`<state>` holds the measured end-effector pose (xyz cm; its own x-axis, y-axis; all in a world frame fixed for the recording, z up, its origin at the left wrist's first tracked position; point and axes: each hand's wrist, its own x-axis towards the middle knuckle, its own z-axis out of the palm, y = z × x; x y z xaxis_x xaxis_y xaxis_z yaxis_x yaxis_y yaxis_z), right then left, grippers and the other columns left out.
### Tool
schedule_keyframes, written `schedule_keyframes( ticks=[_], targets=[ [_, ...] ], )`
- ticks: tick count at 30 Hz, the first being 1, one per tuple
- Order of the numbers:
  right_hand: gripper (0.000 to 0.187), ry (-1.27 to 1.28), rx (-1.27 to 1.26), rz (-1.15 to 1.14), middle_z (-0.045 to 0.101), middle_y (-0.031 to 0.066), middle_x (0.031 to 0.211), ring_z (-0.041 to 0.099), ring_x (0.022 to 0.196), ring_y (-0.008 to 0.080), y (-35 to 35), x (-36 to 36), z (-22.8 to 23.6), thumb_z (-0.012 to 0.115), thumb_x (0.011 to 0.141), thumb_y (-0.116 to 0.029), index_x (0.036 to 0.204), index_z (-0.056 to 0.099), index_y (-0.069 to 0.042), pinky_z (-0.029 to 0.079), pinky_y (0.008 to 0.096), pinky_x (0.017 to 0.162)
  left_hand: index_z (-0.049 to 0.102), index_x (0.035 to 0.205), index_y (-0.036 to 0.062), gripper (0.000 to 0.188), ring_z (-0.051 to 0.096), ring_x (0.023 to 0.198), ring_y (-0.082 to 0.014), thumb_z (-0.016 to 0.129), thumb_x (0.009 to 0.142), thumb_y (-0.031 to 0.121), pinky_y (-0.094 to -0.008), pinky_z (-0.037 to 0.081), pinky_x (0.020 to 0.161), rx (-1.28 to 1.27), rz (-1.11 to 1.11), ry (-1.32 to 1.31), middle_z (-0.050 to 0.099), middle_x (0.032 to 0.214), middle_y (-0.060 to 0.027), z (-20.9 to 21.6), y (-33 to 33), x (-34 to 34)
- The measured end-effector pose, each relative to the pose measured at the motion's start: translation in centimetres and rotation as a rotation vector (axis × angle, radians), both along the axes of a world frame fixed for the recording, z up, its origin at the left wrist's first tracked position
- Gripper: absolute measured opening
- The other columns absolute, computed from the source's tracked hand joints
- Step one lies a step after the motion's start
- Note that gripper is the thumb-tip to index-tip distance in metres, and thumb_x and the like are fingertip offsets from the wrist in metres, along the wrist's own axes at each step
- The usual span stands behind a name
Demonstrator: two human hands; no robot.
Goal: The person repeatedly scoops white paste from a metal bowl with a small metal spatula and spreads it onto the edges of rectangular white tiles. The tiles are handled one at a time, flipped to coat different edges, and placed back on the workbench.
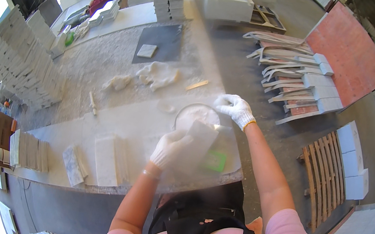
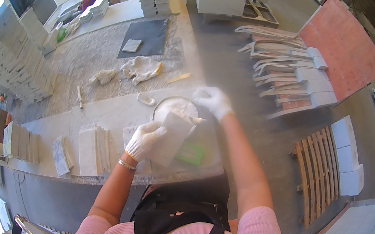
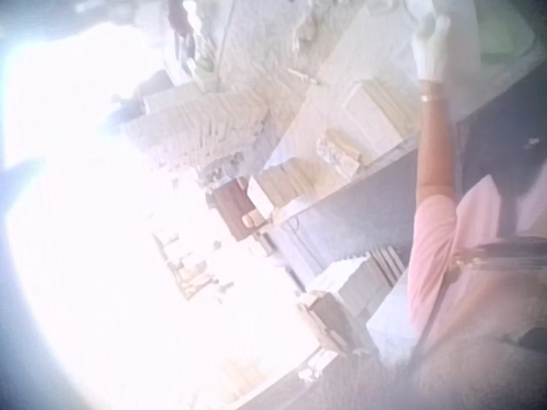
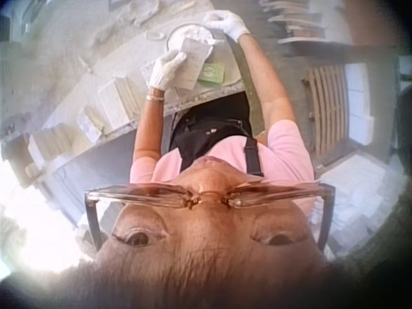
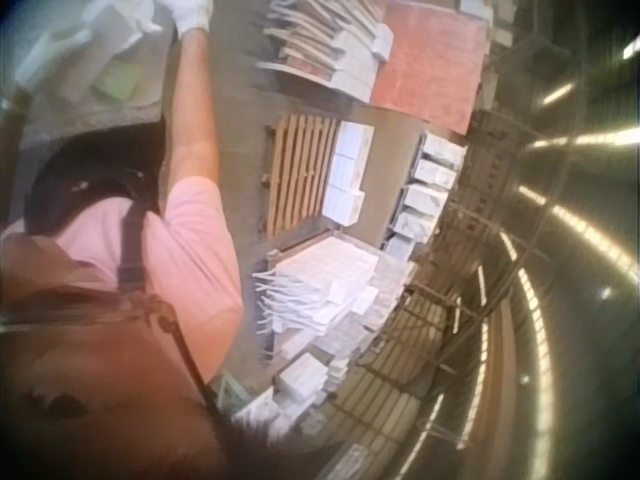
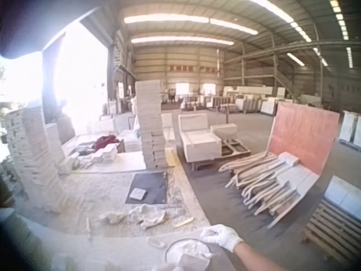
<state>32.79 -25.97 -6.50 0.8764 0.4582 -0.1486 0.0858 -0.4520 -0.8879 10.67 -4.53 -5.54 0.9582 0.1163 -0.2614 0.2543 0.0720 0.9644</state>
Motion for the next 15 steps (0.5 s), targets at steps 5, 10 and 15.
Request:
schedule_keyframes(
  ticks=[5, 10, 15],
  targets=[
    [0.035, -0.086, 0.022, -0.099, 0.073, -0.0001, 0.110, 0.067, 0.100, 0.0114, -0.7, 0.5, -0.3, 0.084, 0.088, -0.018, 0.118, 0.071, -0.006, 0.055, 0.0295, 0.090, 0.073, 0.125, -0.0027, 0.041, 0.064, 0.093, -0.0089, 0.072, 0.101, 0.030, -0.0285, 0.055, 0.083, 0.047, 0.008, 0.030, 0.074, 0.105, -0.0025, 0.0, -0.1, 0.0],
    [0.031, -0.117, 0.148, 0.003, 0.070, -0.0025, 0.110, 0.064, 0.103, 0.0090, -3.2, -1.4, 3.1, 0.078, 0.093, -0.009, 0.122, 0.068, -0.006, 0.053, 0.0285, 0.094, 0.074, 0.124, -0.0027, 0.039, 0.064, 0.092, -0.0088, 0.071, 0.101, 0.029, -0.0285, 0.055, 0.082, 0.049, 0.002, 0.011, 0.074, 0.103, -0.0029, 0.0, -0.2, 0.2],
    [0.039, -0.078, 0.177, 0.082, 0.071, 0.0013, 0.118, 0.064, 0.111, 0.0095, -4.0, -4.5, 6.8, 0.078, 0.096, -0.010, 0.133, 0.068, -0.002, 0.051, 0.0279, 0.101, 0.074, 0.124, -0.0018, 0.039, 0.062, 0.091, -0.0078, 0.072, 0.100, 0.029, -0.0278, 0.053, 0.081, 0.074, 0.015, 0.012, 0.072, 0.101, -0.0014, 0.2, -0.2, 0.1]
  ],
)
